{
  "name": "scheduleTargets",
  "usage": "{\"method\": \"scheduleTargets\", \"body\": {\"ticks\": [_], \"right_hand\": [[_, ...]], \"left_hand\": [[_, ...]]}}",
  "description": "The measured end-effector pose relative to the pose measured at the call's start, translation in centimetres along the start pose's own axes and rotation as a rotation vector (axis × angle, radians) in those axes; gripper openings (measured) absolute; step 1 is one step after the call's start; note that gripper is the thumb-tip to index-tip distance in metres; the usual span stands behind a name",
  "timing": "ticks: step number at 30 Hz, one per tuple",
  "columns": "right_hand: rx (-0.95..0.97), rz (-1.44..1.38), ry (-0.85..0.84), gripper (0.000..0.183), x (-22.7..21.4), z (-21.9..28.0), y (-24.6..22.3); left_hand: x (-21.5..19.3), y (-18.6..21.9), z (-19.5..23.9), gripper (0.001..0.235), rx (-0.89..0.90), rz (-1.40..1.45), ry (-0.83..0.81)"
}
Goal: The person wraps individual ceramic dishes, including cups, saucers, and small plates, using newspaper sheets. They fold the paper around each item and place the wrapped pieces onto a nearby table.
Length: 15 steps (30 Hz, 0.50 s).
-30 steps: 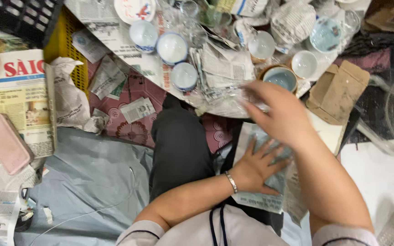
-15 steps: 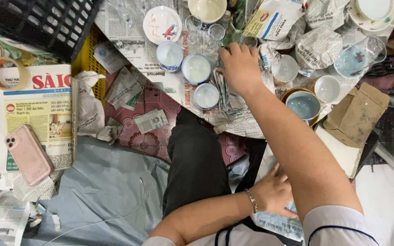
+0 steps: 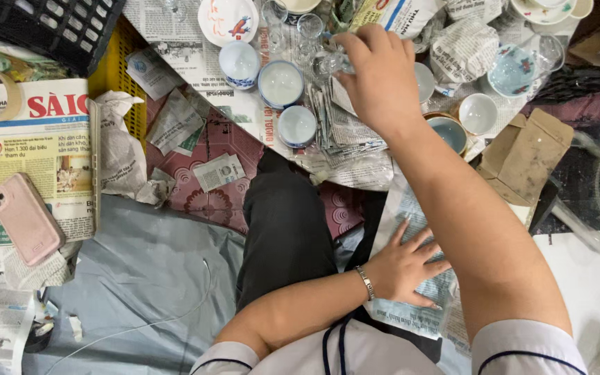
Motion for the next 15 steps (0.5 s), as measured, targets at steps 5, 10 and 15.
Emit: {"method": "scheduleTargets", "body": {"ticks": [5,10,15], "right_hand": [[-0.043,0.03,-0.01,0.054,1.7,-1.0,-0.3],[-0.045,0.056,-0.022,0.056,5.8,-1.7,-0.5],[-0.037,0.122,-0.142,0.055,9.4,-2.1,0.3]], "left_hand": [[0.4,0.1,0.2,0.085,-0.047,-0.028,-0.087],[0.5,-0.2,0.5,0.09,-0.024,-0.012,-0.034],[0.5,-0.3,0.0,0.093,-0.037,-0.06,-0.059]]}}
Point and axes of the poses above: each hand's wrist, its own z-axis away from the middle knuckle, its own x-axis out of the palm, y = z × x, the point moved 4 cm from there along -z, towards the middle knuckle, and after that the axes turned 12 degrees about z, right-handed, at the moved point
